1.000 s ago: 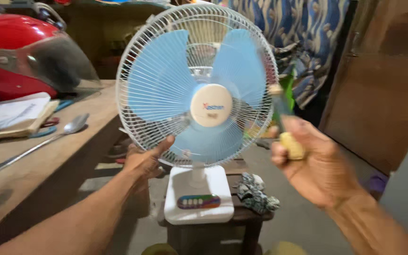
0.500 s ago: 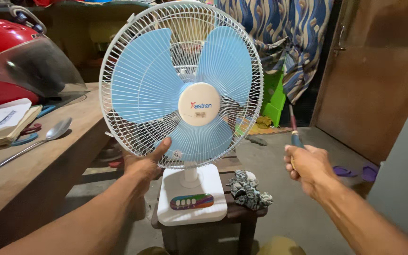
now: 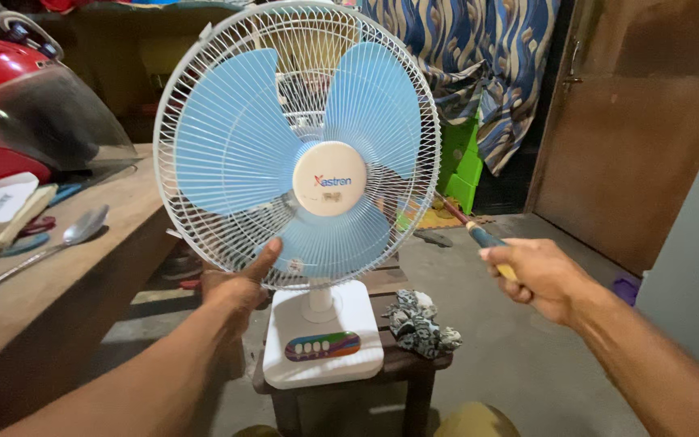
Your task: The person uses a screwdriver to tighten a screw on the front grill of a standing electric fan, then aligns and snaps the grill onto the fan head. The person taps the grill with the screwdriver handle to confirm seating.
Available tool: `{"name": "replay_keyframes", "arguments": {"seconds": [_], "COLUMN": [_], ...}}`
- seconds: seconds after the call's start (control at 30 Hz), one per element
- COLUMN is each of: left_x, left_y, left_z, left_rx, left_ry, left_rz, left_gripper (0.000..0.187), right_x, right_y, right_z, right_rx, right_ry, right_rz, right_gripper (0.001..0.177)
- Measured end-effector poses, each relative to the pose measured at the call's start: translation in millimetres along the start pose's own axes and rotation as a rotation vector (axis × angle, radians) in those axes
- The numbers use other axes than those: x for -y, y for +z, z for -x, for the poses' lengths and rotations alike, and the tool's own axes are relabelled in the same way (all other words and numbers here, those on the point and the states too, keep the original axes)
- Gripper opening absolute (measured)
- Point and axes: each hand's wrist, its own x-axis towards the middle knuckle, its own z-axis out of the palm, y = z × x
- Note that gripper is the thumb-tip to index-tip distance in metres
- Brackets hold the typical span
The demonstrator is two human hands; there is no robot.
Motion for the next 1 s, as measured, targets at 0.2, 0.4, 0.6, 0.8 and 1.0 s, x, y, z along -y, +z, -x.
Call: {"name": "replay_keyframes", "arguments": {"seconds": [0.2,0.4,0.6,0.8,1.0], "left_x": [3,0,-1,1,4], "left_y": [0,1,4,1,2], "left_z": [0,7,10,8,6], "left_rx": [-0.073,-0.106,-0.100,-0.120,-0.098], "left_ry": [-0.045,-0.027,0.035,0.011,-0.020], "left_rz": [-0.008,0.012,0.056,0.041,-0.001], "left_gripper": [0.076,0.071,0.075,0.071,0.069], "right_x": [7,1,-4,9,8], "right_y": [8,3,9,20,22], "right_z": [-2,-3,-5,6,13], "right_rx": [-0.353,-0.105,-0.039,-0.257,0.150], "right_ry": [0.008,0.047,0.044,0.086,0.030], "right_rz": [-0.329,-0.253,-0.263,-0.371,-0.301], "right_gripper": [0.012,0.013,0.021,0.014,0.017]}}
